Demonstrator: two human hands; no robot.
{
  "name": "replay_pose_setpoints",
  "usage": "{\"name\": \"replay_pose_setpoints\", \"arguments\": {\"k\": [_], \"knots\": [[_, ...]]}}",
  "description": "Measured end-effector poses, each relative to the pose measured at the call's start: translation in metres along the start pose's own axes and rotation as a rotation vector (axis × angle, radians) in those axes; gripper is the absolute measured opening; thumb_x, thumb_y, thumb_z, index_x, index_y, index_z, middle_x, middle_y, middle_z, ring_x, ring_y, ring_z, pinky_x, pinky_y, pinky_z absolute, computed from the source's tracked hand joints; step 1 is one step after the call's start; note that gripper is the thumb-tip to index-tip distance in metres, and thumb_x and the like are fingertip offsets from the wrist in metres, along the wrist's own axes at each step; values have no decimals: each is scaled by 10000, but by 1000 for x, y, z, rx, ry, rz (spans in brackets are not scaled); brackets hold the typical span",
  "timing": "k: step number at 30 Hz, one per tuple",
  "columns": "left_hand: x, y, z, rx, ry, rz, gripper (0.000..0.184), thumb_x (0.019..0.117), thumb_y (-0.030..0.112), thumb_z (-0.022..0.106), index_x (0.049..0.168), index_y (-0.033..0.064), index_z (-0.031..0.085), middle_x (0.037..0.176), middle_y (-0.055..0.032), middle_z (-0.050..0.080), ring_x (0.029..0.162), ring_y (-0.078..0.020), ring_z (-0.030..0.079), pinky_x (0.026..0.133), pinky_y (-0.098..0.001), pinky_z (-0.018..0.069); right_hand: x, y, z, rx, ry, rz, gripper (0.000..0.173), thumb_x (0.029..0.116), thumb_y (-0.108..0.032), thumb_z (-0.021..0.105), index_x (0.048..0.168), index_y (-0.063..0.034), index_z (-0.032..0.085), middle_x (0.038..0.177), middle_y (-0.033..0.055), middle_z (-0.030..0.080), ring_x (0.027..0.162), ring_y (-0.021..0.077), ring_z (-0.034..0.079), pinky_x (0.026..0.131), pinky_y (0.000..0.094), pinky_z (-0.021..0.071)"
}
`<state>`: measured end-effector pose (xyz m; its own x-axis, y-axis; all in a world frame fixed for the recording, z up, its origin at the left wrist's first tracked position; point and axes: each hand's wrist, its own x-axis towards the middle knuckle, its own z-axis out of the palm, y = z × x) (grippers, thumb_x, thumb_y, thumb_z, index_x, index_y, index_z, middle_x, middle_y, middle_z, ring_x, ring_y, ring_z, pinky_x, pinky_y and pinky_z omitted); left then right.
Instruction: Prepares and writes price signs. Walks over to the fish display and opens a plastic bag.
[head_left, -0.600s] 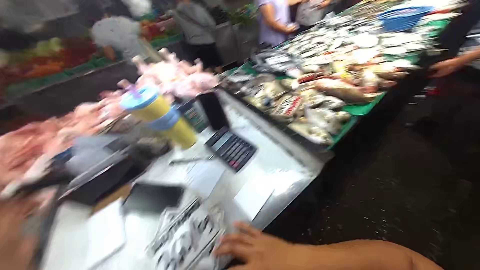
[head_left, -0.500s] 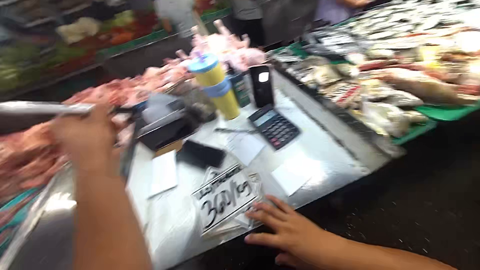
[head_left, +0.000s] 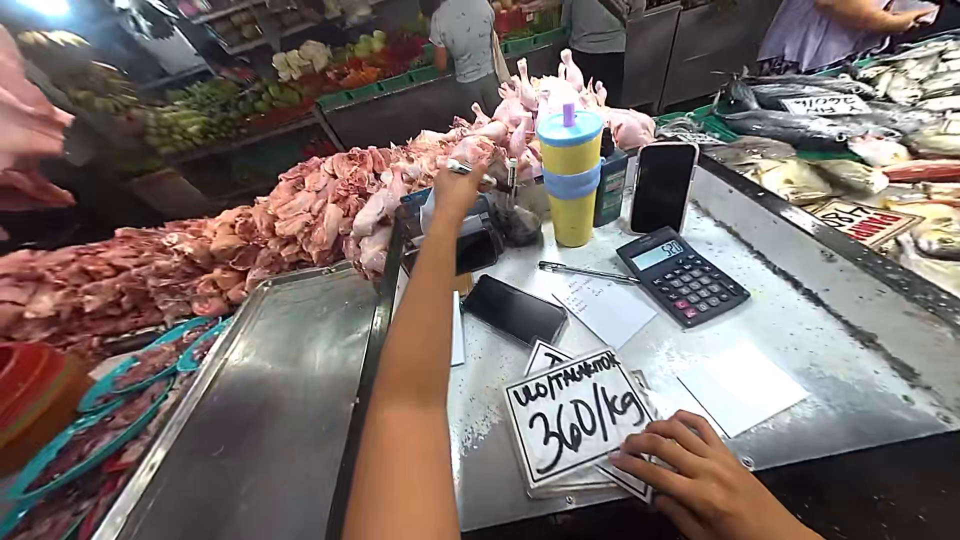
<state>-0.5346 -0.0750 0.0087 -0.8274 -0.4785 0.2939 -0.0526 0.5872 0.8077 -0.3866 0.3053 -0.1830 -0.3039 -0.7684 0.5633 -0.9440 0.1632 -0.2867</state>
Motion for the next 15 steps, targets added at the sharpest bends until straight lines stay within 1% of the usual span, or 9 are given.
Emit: {"name": "replay_pose_setpoints", "arguments": {"k": [2,3,6,9,10,12,13,14,15], "knots": [[14,1,12,169,-59,-154,481,969,307,700,1191,-113,619,1109,-284,665,1040,-383,653,956,-556,494,0,-2,-3,20,-17,26,266,985,-248,536,1129,-274,757,1129,16,725,1084,243,633,974,468,404],[21,1,17,251,-107,-214,540,948,344,728,1208,-116,615,1173,-316,642,1132,-435,621,1001,-601,461,1,-3,-4,27,-25,44,235,986,-263,545,1091,-266,755,1185,36,713,1139,257,623,1011,496,397],[28,-2,28,270,-94,-238,671,938,383,737,1337,-116,533,1306,-351,576,1264,-478,546,1059,-622,418,6,-7,-6,33,-63,75,193,986,-334,574,1046,-198,696,1407,80,631,1389,313,511,1130,636,300],[12,15,32,234,162,-130,824,954,357,711,1510,-96,307,1447,-360,454,1291,-492,529,1045,-603,452,7,-11,6,-22,-32,95,320,963,-443,562,1194,-246,662,1404,30,634,1382,282,522,1118,633,320],[5,20,32,242,230,-36,751,965,312,692,1491,-82,328,1458,-339,443,1269,-475,547,1020,-579,476,7,-11,10,-51,-20,89,352,972,-452,531,1252,-283,661,1386,13,645,1354,276,545,1101,632,342],[-8,35,27,217,249,201,623,984,196,638,1464,-79,352,1360,-342,512,1171,-450,597,966,-554,499,6,-10,14,-85,15,66,354,1030,-426,444,1292,-335,663,1361,-6,660,1321,266,566,1088,624,356],[-13,44,22,215,202,296,631,995,171,600,1504,-67,312,1224,-336,580,1061,-433,629,904,-556,514,6,-10,15,-83,45,60,348,1058,-390,409,1284,-342,669,1349,-10,666,1314,258,569,1095,604,361],[-13,55,15,241,136,354,657,1013,178,554,1557,-31,250,1051,-281,633,928,-387,653,820,-542,533,7,-9,14,-73,78,60,342,1078,-349,393,1280,-336,668,1346,-12,665,1316,245,565,1109,566,369],[-11,68,6,270,66,368,688,1028,186,524,1597,-2,188,999,-259,661,884,-360,662,794,-531,535,8,-11,14,-61,113,63,334,1089,-309,393,1277,-319,669,1340,-8,668,1313,234,568,1113,515,394]]}}
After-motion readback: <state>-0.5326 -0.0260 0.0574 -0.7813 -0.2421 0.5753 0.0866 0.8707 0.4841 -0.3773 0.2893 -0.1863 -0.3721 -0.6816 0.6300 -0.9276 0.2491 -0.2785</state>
